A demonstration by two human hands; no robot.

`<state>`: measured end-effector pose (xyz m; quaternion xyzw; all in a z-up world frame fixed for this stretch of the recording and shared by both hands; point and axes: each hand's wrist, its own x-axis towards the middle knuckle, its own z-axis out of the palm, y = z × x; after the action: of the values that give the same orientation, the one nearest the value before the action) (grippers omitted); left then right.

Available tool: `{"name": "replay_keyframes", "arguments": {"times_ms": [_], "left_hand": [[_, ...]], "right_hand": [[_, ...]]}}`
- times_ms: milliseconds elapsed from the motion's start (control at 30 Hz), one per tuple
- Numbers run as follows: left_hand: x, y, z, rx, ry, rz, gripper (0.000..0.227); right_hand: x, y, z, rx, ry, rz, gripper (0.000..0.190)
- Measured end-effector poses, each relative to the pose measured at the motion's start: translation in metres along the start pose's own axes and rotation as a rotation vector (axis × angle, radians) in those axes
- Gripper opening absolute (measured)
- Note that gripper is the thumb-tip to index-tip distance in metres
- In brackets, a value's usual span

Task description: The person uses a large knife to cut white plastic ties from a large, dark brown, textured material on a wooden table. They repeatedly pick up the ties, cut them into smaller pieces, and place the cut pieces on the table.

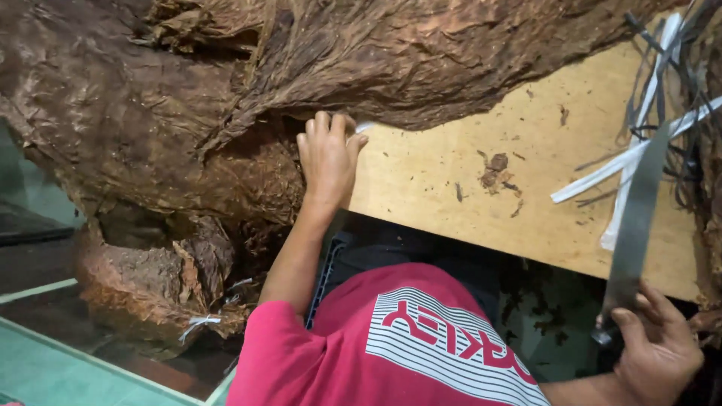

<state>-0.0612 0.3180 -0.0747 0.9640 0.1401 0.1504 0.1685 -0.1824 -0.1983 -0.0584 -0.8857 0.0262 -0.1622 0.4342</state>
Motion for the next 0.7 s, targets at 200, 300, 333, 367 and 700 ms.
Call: {"name": "replay_keyframes", "arguments": {"times_ms": [200,300,333,367,700], "left_hand": [[0.000,0.016,0.010,-0.005,-0.037,0.050,0.015],[-0.027,0.042,0.035,-0.292,-0.068,0.320,0.020],[-0.052,0.061,0.038,-0.301,-0.084,0.338,0.020],[-0.078,0.079,0.040,-0.374,-0.176,0.462,0.015],[-0.130,0.162,0.012,-0.683,-0.821,0.697,0.026]], "right_hand": [[0.006,-0.044,0.043,0.419,-0.027,0.354,0.070],[0.007,-0.028,0.063,0.637,-0.247,0.274,0.121],[0.007,-0.032,0.070,0.631,-0.224,0.286,0.121],[0.008,-0.035,0.077,0.714,-0.276,0.228,0.099],[0.015,-0.065,0.113,0.617,-0.532,0.371,0.047]]}}
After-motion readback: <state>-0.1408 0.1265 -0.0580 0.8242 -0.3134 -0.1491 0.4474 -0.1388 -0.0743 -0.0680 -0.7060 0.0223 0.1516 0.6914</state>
